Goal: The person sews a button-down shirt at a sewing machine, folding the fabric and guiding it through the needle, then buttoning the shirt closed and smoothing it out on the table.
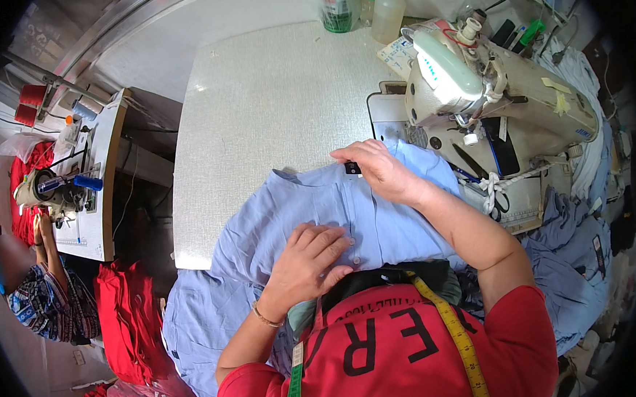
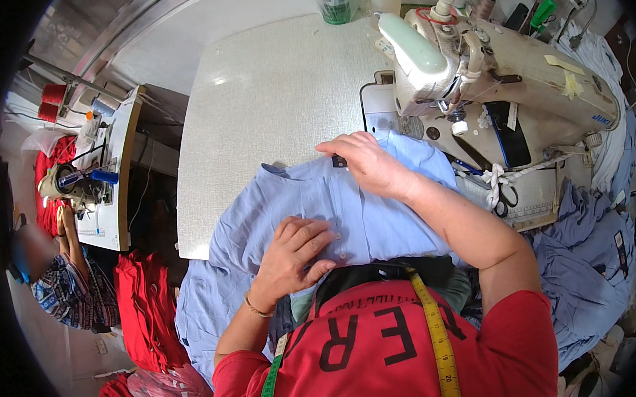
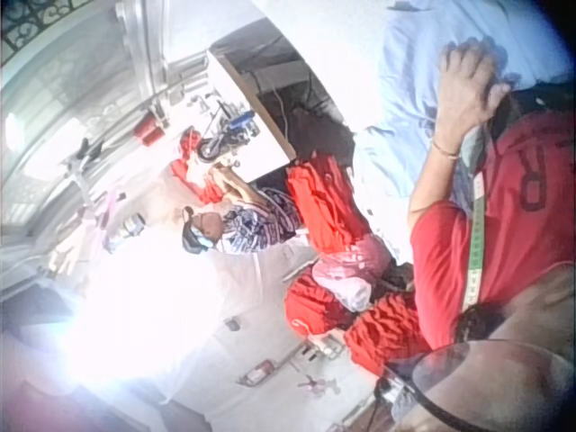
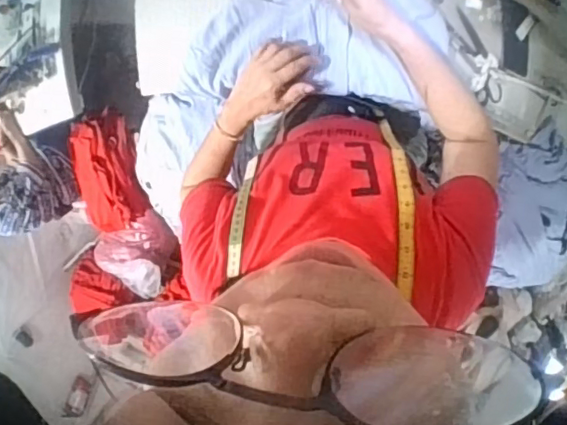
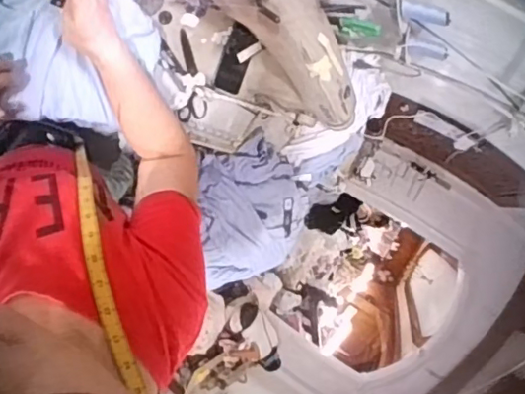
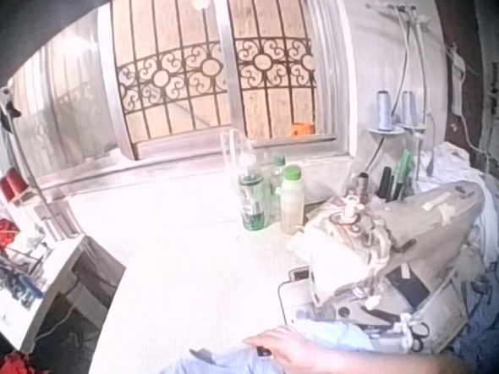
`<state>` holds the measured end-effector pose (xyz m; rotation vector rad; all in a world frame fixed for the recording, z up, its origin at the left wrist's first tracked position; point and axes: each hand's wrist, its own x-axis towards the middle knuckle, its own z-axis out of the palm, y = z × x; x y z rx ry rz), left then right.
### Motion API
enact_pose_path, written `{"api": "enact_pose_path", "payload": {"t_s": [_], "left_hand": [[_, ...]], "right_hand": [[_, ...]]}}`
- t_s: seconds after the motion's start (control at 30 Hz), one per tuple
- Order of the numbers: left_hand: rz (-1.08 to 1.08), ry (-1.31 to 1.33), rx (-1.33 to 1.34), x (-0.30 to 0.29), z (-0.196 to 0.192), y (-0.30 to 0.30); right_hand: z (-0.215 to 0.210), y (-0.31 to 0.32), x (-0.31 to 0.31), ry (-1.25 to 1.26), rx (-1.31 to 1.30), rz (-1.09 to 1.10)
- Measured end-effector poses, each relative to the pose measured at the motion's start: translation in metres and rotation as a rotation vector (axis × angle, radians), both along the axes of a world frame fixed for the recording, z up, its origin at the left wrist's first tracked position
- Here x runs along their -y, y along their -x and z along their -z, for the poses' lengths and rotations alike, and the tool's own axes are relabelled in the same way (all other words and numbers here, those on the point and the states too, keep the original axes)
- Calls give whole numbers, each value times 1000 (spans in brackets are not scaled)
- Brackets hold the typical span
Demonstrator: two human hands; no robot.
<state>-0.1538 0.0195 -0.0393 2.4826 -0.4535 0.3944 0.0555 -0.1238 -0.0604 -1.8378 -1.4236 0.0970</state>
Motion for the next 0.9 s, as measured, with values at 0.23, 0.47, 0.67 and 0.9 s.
{"api": "enact_pose_path", "payload": {"t_s": [0.23,0.47,0.67,0.9], "left_hand": [[-190,246,74,-6,19,11],[-296,100,47,-3,9,11],[-127,-33,21,12,0,7],[-127,-17,30,16,4,6]], "right_hand": [[-7,3,1,19,-32,0],[-12,5,4,75,12,-6],[-11,6,3,79,3,9],[-12,5,5,94,63,-57]]}}
